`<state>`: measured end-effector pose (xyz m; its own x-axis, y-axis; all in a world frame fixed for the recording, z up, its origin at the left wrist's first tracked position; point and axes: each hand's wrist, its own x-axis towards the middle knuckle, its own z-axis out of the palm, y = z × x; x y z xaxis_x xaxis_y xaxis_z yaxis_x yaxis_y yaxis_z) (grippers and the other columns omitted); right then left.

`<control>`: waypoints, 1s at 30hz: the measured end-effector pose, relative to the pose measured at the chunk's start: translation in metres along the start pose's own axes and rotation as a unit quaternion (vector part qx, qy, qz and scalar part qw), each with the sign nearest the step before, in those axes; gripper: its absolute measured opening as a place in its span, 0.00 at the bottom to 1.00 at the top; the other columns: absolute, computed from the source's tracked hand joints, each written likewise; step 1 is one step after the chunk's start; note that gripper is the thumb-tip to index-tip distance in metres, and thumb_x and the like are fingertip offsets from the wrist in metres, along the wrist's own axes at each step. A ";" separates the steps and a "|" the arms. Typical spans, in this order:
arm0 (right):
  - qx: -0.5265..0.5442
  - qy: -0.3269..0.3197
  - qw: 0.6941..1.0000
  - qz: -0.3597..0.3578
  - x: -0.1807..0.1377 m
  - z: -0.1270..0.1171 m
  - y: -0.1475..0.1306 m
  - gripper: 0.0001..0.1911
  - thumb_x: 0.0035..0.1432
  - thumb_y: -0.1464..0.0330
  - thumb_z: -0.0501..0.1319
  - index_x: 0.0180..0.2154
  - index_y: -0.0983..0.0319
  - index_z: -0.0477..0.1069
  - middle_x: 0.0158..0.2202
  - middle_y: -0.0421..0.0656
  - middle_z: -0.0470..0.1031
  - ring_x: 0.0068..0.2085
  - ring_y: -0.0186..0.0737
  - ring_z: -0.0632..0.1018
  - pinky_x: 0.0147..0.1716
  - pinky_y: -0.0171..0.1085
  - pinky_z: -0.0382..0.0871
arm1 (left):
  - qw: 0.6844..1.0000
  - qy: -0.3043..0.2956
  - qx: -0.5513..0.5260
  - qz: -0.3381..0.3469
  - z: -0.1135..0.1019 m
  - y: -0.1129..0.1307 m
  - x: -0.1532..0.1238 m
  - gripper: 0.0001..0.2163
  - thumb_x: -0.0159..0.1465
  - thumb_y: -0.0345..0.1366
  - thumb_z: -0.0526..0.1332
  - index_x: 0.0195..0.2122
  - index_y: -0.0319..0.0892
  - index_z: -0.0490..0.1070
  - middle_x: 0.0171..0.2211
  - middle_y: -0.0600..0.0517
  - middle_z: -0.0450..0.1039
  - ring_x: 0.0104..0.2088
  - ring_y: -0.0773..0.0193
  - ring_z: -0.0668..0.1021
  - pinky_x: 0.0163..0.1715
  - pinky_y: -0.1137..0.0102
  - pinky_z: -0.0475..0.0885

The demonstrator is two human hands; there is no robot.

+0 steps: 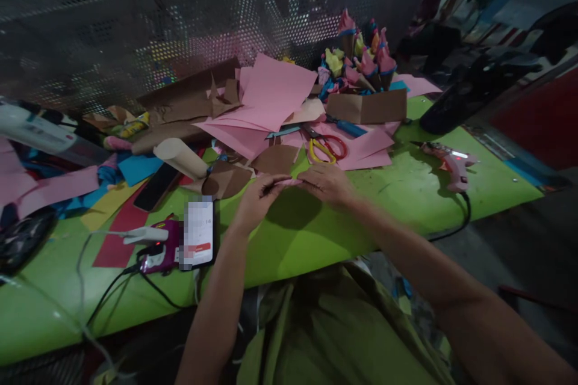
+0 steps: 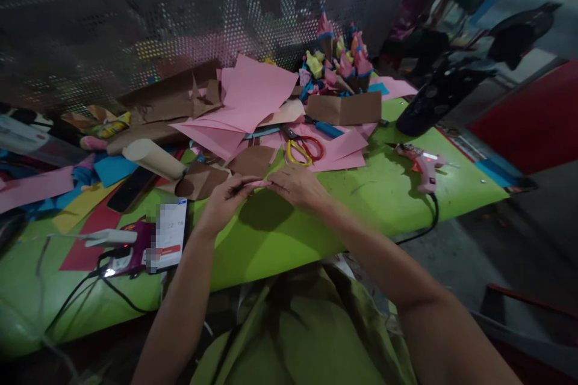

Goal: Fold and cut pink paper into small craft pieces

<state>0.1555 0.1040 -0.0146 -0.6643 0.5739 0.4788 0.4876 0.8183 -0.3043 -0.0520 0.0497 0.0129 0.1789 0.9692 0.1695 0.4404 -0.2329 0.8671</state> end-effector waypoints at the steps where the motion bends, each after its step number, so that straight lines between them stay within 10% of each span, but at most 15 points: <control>1: 0.007 -0.002 1.000 0.006 0.000 0.000 0.000 0.20 0.70 0.59 0.49 0.38 0.61 0.77 0.32 0.47 0.79 0.34 0.41 0.76 0.33 0.38 0.62 | 1.000 -0.001 0.001 0.004 0.000 0.000 0.000 0.11 0.66 0.38 0.59 0.44 0.44 0.79 0.41 0.48 0.80 0.42 0.59 0.78 0.47 0.64 0.70; 10: 0.078 -0.036 0.996 0.030 -0.002 0.000 0.000 0.22 0.70 0.58 0.49 0.38 0.62 0.77 0.32 0.47 0.79 0.34 0.40 0.76 0.33 0.36 0.63 | 0.999 0.015 -0.033 -0.005 0.003 -0.005 -0.003 0.10 0.64 0.40 0.62 0.42 0.42 0.79 0.39 0.47 0.81 0.40 0.59 0.79 0.42 0.67 0.72; 30: -0.170 0.072 0.982 -0.040 -0.007 -0.001 -0.009 0.13 0.68 0.64 0.55 0.41 0.60 0.76 0.30 0.44 0.77 0.34 0.40 0.73 0.36 0.37 0.62 | 0.972 -0.002 -0.215 -0.090 0.015 -0.011 -0.002 0.13 0.62 0.41 0.63 0.41 0.38 0.79 0.36 0.46 0.80 0.33 0.67 0.75 0.35 0.71 0.68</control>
<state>0.1563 0.0926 -0.0143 -0.6329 0.4784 0.6088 0.6143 0.7889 0.0187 -0.0436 0.0493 -0.0037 0.1357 0.9907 -0.0050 0.0562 -0.0027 0.9984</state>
